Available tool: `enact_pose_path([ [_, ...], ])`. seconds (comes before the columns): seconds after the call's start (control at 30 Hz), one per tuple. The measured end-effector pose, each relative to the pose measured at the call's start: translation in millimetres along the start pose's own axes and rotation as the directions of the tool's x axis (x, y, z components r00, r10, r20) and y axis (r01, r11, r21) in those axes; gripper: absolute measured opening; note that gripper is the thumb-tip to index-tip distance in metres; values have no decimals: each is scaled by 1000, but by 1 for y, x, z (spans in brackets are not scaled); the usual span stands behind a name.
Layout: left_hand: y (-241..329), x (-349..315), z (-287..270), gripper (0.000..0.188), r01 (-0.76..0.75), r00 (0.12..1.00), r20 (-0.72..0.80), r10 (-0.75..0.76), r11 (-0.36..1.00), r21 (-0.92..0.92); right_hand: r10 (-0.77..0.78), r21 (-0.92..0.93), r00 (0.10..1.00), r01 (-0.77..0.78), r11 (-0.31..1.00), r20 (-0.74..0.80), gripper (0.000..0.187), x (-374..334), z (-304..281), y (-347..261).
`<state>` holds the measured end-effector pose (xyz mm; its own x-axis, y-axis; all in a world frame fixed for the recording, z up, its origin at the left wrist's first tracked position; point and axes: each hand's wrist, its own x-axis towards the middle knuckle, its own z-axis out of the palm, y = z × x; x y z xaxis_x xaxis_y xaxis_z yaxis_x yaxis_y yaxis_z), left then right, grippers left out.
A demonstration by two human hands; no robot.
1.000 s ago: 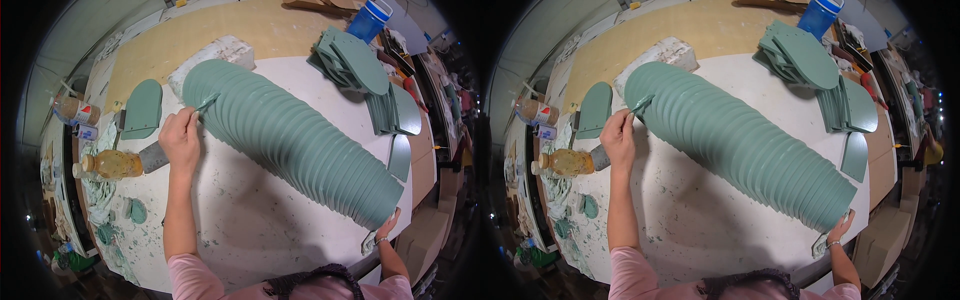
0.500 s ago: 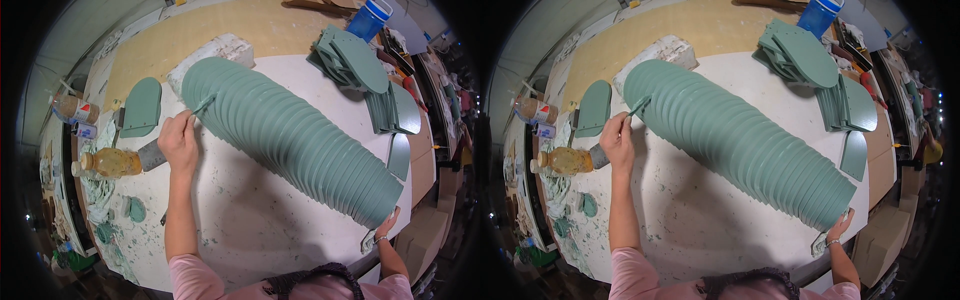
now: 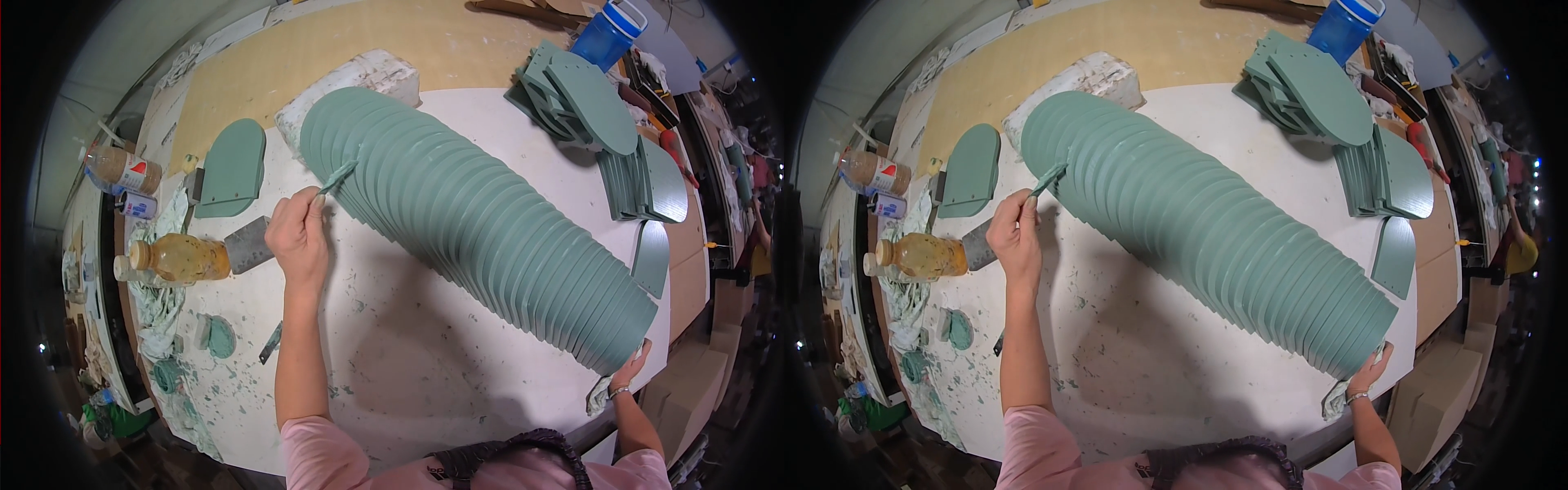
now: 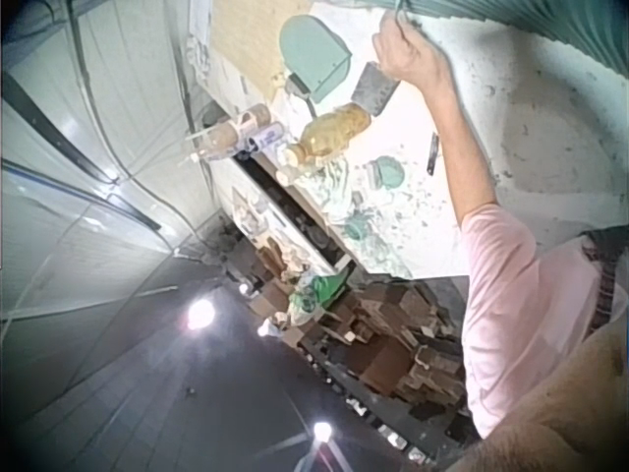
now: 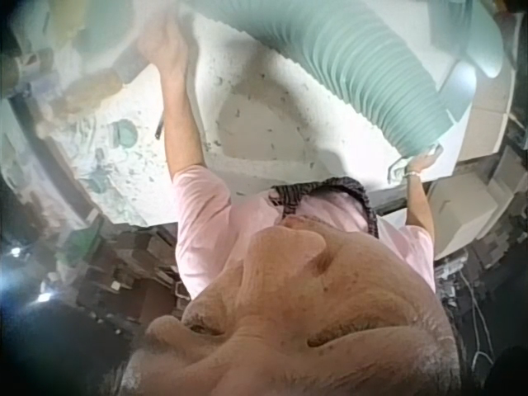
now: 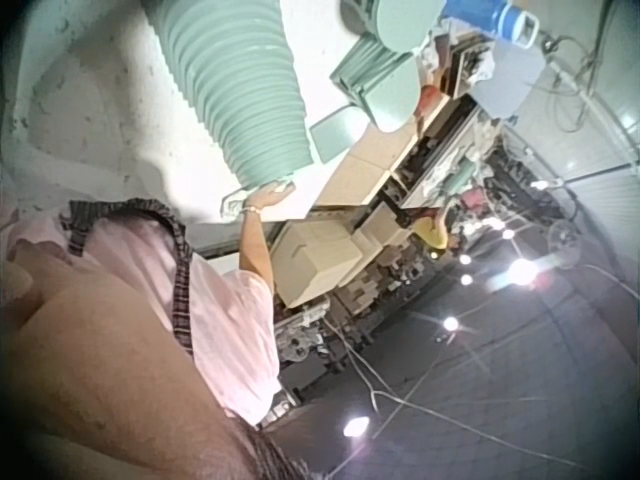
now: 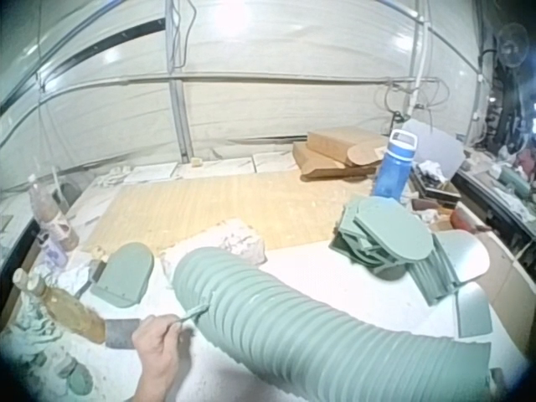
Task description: The person rubs the edges of a stack of green curved parts with a small block, wipes the surfaces with a cloth, and pulls off small pieces of excess material by hand.
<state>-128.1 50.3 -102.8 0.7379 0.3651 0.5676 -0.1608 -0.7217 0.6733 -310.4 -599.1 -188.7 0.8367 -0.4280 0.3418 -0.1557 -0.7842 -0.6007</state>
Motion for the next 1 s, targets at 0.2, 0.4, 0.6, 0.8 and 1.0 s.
enact_pose_path([
  [0.2,-4,-2,0,10,10,999,43,-9,1000,-22,50,22,995,-52,998,89,35,1,-4,5],
  [0.4,-3,-10,-4,10,73,997,40,-71,996,-58,54,37,994,-58,998,93,34,1,-4,10],
  [0.6,-2,-45,-4,8,240,969,97,-229,963,-122,74,34,992,-78,996,106,35,2,-6,13],
  [0.8,-5,-52,-5,8,268,961,117,-251,948,-170,84,64,992,-91,994,99,34,1,-5,22],
  [1.0,-6,-52,-2,11,274,960,102,-259,942,-191,103,17,989,-105,994,106,34,2,-7,22],
])
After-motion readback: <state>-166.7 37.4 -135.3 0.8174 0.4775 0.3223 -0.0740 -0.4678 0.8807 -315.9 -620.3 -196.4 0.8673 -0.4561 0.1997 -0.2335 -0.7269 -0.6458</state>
